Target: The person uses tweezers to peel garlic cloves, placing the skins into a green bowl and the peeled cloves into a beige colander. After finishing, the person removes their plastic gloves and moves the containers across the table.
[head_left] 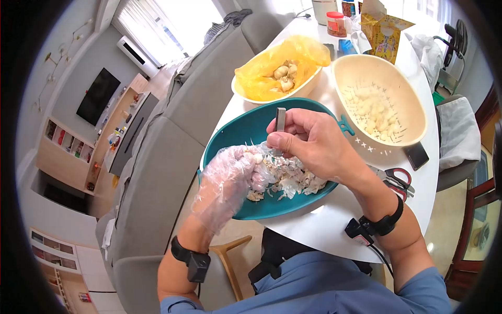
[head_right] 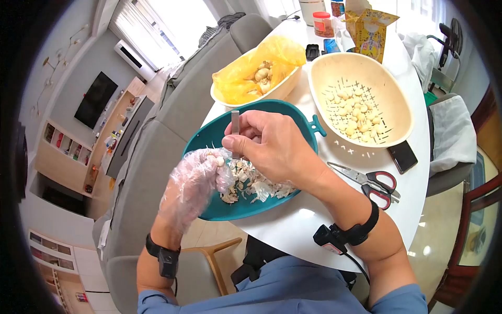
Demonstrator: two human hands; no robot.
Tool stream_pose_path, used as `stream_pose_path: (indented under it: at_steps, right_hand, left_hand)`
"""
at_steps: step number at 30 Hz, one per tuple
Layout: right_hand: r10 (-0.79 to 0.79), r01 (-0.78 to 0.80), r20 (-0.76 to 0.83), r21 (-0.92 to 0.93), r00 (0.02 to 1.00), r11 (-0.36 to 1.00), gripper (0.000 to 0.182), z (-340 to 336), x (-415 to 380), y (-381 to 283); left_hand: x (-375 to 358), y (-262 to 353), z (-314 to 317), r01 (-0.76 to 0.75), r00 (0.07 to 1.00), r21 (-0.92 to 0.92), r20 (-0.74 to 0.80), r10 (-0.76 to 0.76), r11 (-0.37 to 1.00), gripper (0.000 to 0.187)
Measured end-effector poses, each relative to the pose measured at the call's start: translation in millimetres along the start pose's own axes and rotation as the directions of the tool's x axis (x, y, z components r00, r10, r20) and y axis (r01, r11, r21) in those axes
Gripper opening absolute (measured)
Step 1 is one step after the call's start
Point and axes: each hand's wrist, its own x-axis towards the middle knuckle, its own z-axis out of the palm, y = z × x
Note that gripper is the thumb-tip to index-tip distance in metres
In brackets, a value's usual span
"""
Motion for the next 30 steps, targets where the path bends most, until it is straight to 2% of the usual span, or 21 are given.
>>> stream_pose_path:
  at_steps: [2,4,7,10,12,13,15,16,18,19,20,22,23,27,30]
  right_hand:
    - [-0.013,0.013,-0.028,0.033,1.0,0.999,0.024,3,0,0]
    - [0.108,-0.115,0.065,0.114,0.992,0.987,0.024,4,0,-2]
    - [0.09,-0.095,0.058,0.089,0.994,0.992,0.023,11,-2,0]
    - [0.116,-0.121,0.055,0.088,0.992,0.989,0.023,10,-3,-1]
    - [0.128,-0.134,0.053,0.137,0.99,0.982,0.024,8,-3,0]
    - [0.136,-0.143,0.052,0.188,0.989,0.972,0.026,7,-2,0]
    - [0.15,-0.155,0.039,0.248,0.988,0.956,0.027,5,0,6]
    - [0.165,-0.165,0.027,0.307,0.986,0.937,0.029,5,1,7]
    - [0.158,-0.137,-0.033,0.345,0.987,0.928,0.024,9,2,5]
    - [0.16,-0.113,-0.092,0.383,0.983,0.917,0.02,12,1,3]
    - [0.157,-0.112,-0.089,0.38,0.984,0.918,0.02,13,1,2]
    - [0.14,-0.096,-0.122,0.314,0.983,0.945,0.021,14,-1,1]
    - [0.137,-0.095,-0.118,0.308,0.984,0.947,0.021,16,-1,0]
    - [0.114,-0.061,-0.148,0.322,0.982,0.945,0.022,21,-6,-3]
    - [0.15,-0.093,-0.141,0.351,0.979,0.932,0.022,22,-8,-6]
  left_hand:
    - [-6,-2,11,-0.065,0.983,-0.052,-0.173,0.055,0.997,0.021]
    - [-12,5,17,-0.046,0.98,-0.009,-0.195,0.044,0.999,0.022]
    - [-17,3,27,-0.1,0.978,-0.036,-0.186,0.092,0.994,0.022]
    - [-15,-8,31,-0.128,0.961,-0.047,-0.252,0.112,0.991,0.023]
    - [-10,-21,27,-0.225,0.967,-0.289,-0.183,0.177,0.93,0.024]
    - [-11,-22,27,-0.226,0.967,-0.29,-0.182,0.178,0.93,0.024]
    - [-13,-21,29,-0.221,0.969,-0.405,-0.191,0.154,0.887,0.025]
    - [-11,-22,33,-0.227,0.968,-0.403,-0.191,0.162,0.887,0.025]
    - [-2,-27,44,-0.228,0.939,-0.367,-0.327,0.104,0.902,0.024]
    - [6,-27,39,-0.153,0.967,-0.398,-0.25,0.054,0.905,0.029]
    - [3,-25,39,-0.158,0.966,-0.4,-0.253,0.057,0.903,0.029]
    - [-9,-2,52,-0.11,0.973,-0.296,-0.228,0.041,0.949,0.037]
    - [-6,-3,60,-0.191,0.962,-0.46,-0.262,0.073,0.867,0.042]
    - [-1,-15,56,-0.227,0.957,-0.469,-0.271,0.106,0.854,0.037]
    - [-2,-16,58,-0.287,0.927,-0.385,-0.342,0.153,0.877,0.032]
